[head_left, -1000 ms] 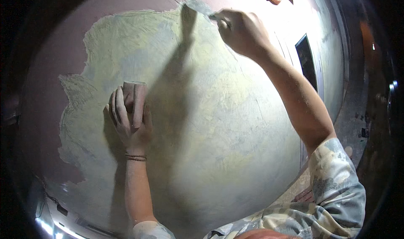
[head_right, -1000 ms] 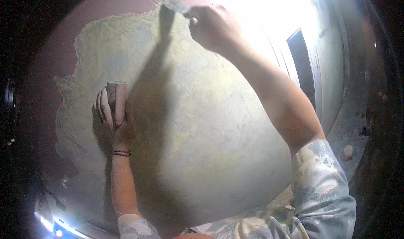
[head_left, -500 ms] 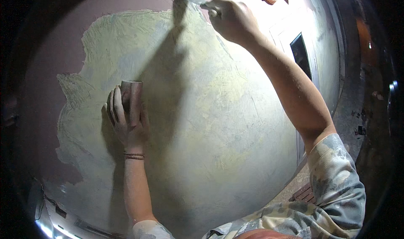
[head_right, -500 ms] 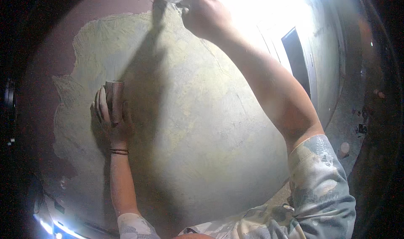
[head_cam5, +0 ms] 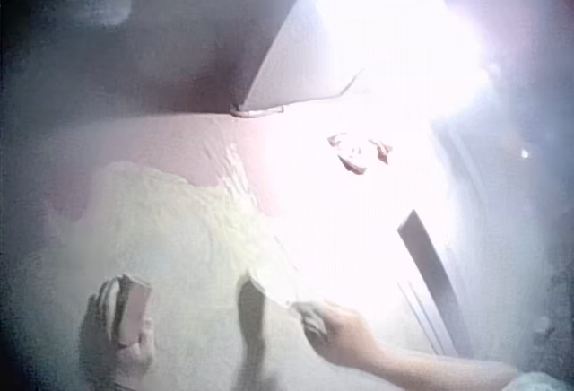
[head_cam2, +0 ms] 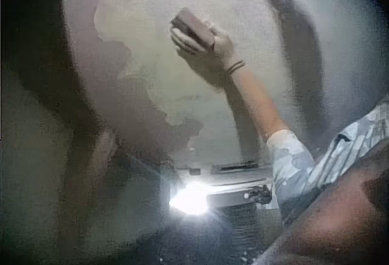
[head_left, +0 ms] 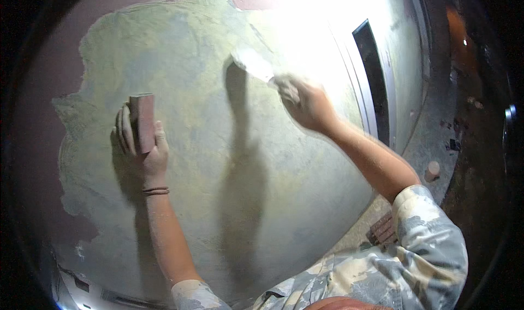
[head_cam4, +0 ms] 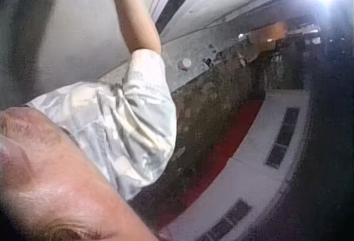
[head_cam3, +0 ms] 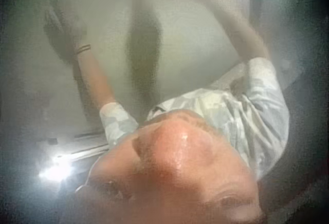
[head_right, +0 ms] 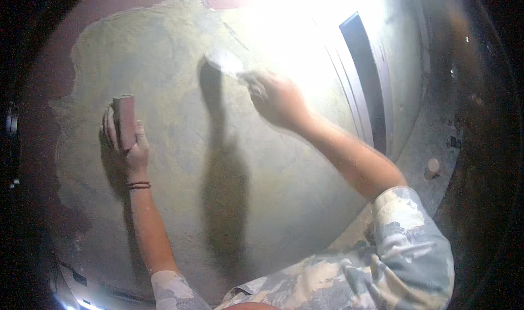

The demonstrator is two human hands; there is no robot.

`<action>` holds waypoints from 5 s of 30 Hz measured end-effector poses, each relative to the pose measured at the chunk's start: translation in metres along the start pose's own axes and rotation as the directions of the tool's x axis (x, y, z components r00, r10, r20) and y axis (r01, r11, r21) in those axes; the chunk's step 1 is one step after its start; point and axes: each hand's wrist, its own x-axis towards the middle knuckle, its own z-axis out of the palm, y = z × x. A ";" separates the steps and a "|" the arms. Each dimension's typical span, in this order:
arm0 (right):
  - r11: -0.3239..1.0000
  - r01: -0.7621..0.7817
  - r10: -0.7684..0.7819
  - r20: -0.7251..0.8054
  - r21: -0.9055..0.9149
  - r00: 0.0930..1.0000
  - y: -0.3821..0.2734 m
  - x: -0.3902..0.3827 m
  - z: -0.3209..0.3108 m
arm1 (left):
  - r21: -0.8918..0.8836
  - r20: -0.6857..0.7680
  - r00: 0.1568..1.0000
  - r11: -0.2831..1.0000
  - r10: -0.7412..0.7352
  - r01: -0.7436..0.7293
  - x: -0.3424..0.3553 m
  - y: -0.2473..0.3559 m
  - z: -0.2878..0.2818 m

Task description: The person applies and smooths plaster on a wall using a trowel and a smaller scraper. They repeatedly spread material, scrape excess, and refine the surface near a window frame.

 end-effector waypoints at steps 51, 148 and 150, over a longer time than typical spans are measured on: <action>0.078 -0.572 0.605 0.417 0.817 0.678 0.094 -0.300 -0.038 | -0.356 0.929 0.364 -0.452 -0.073 0.818 -0.180 0.301 -0.077; 0.970 0.097 -0.198 -0.496 -0.221 0.846 0.126 0.006 0.073 | -0.652 0.276 0.953 0.752 0.124 0.091 0.046 0.174 0.043; 0.957 0.153 -0.240 -0.380 -0.245 0.893 0.126 -0.020 0.084 | -0.683 0.216 0.970 0.727 0.109 0.070 0.045 0.172 0.046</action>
